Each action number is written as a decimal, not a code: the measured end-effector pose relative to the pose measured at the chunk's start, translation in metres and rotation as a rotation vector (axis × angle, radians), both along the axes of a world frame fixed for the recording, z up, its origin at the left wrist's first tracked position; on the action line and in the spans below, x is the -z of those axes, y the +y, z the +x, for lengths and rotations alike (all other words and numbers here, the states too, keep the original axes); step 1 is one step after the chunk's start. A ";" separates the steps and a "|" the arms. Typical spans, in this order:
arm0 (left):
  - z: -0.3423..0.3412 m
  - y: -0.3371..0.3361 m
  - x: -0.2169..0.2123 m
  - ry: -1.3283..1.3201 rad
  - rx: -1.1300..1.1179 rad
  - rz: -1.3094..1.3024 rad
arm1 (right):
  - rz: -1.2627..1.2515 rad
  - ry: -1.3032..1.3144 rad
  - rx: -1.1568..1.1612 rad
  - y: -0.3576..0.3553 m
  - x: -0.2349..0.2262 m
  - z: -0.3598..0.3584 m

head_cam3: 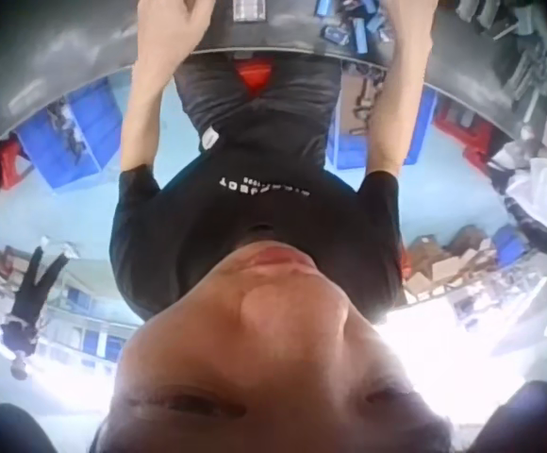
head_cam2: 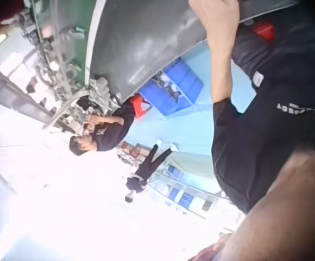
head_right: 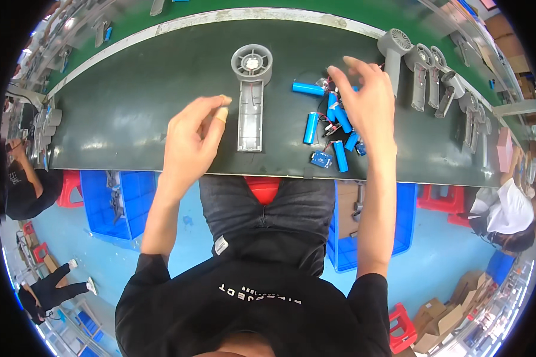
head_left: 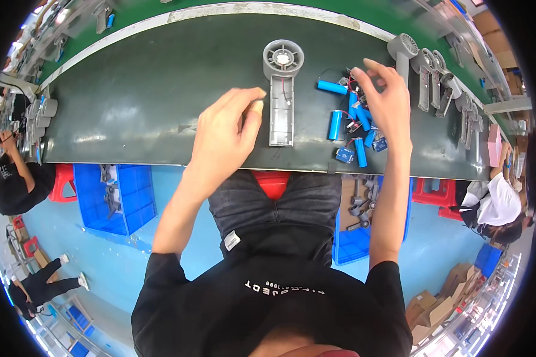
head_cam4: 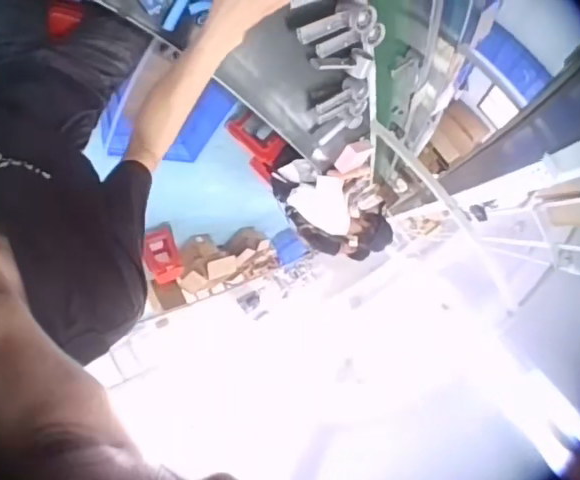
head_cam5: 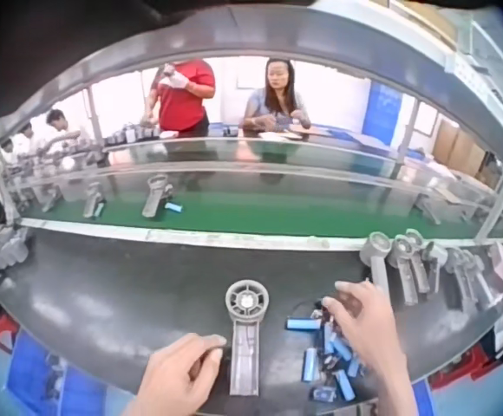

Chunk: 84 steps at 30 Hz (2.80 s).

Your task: Assembling small portable fans by installing motors and wiring into plastic housings on a production line.

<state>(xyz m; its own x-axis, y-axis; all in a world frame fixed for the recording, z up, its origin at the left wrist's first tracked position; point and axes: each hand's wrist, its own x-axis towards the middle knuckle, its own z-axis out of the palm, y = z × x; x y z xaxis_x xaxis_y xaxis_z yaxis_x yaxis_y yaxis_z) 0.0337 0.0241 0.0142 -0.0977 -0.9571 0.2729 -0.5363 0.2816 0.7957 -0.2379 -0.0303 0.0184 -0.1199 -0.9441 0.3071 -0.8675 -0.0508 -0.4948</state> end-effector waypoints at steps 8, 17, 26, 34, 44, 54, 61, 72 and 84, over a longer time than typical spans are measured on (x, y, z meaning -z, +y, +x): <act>-0.002 -0.033 0.004 -0.121 0.359 -0.251 | 0.155 -0.513 -0.056 0.011 -0.018 -0.018; -0.016 -0.054 0.019 -0.132 0.441 -0.327 | -0.199 -0.494 -0.028 0.035 -0.016 -0.054; -0.011 -0.056 0.020 -0.103 0.459 -0.343 | 0.119 -0.141 -0.356 0.069 -0.036 -0.003; -0.014 -0.056 0.013 0.133 0.350 -0.060 | 0.052 0.049 -0.244 0.083 -0.018 0.006; -0.019 -0.072 0.015 0.125 0.355 -0.286 | -0.099 0.111 -0.164 0.074 -0.009 0.014; -0.020 -0.069 0.023 0.109 0.339 -0.294 | 0.038 -0.399 -0.312 0.024 -0.011 0.073; -0.024 -0.071 0.027 0.147 0.345 -0.411 | 0.158 -0.486 -0.266 0.017 -0.007 0.077; -0.025 -0.067 0.029 0.131 0.331 -0.440 | 0.117 -0.529 -0.139 0.010 -0.016 0.028; -0.020 -0.086 0.018 0.021 0.396 -0.347 | 0.257 -0.040 0.050 -0.013 -0.021 -0.044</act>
